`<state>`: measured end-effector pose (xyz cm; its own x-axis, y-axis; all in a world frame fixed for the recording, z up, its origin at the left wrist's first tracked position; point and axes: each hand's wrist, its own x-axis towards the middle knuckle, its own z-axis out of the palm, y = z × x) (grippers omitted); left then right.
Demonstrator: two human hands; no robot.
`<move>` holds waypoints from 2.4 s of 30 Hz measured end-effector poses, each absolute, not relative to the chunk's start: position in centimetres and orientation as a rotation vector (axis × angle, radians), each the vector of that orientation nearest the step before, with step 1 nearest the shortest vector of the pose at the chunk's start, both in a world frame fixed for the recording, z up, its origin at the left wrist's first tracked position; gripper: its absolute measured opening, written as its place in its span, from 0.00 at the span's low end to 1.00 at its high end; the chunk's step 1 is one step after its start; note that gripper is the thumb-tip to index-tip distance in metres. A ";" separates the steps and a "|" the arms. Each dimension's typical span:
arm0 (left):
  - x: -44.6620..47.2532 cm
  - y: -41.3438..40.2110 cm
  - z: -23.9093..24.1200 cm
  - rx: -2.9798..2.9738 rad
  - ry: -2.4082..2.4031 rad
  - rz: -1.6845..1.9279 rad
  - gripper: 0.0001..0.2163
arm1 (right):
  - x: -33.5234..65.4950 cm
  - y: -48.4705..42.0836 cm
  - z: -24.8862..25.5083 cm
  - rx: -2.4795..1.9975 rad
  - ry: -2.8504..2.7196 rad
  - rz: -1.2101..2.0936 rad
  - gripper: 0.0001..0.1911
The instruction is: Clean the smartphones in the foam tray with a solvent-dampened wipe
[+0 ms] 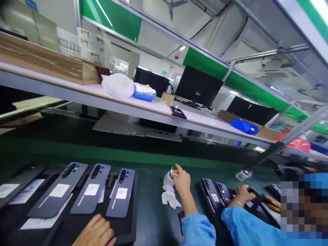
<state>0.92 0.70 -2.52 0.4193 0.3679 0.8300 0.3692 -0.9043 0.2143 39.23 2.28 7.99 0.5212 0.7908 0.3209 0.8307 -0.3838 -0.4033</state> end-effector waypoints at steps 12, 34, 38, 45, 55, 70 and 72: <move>-1.6 4.8 7.2 -3.424 -0.588 -0.495 0.07 | 23.5 5.2 7.9 -1.529 -1.764 0.264 0.31; -0.6 8.8 4.5 -3.626 -0.181 -0.258 0.21 | 17.5 10.1 7.2 -1.502 -2.194 0.447 0.27; 0.1 8.7 2.4 -3.472 -0.136 -0.384 0.15 | 18.6 12.5 8.7 -1.545 -2.158 0.462 0.23; 1.1 8.9 0.5 -3.245 -0.088 -0.641 0.13 | 20.0 8.8 5.3 -1.532 -1.960 0.282 0.16; 0.3 9.0 2.9 -3.417 -0.086 -0.406 0.14 | 18.4 13.0 5.9 -1.491 -1.973 0.196 0.11; 0.9 9.1 0.9 -3.296 -0.086 -0.568 0.13 | 19.0 11.6 4.4 -1.545 -1.707 0.302 0.06; 1.2 9.1 0.0 -3.224 -0.077 -0.674 0.13 | 19.2 9.9 3.7 -1.538 -1.663 0.302 0.06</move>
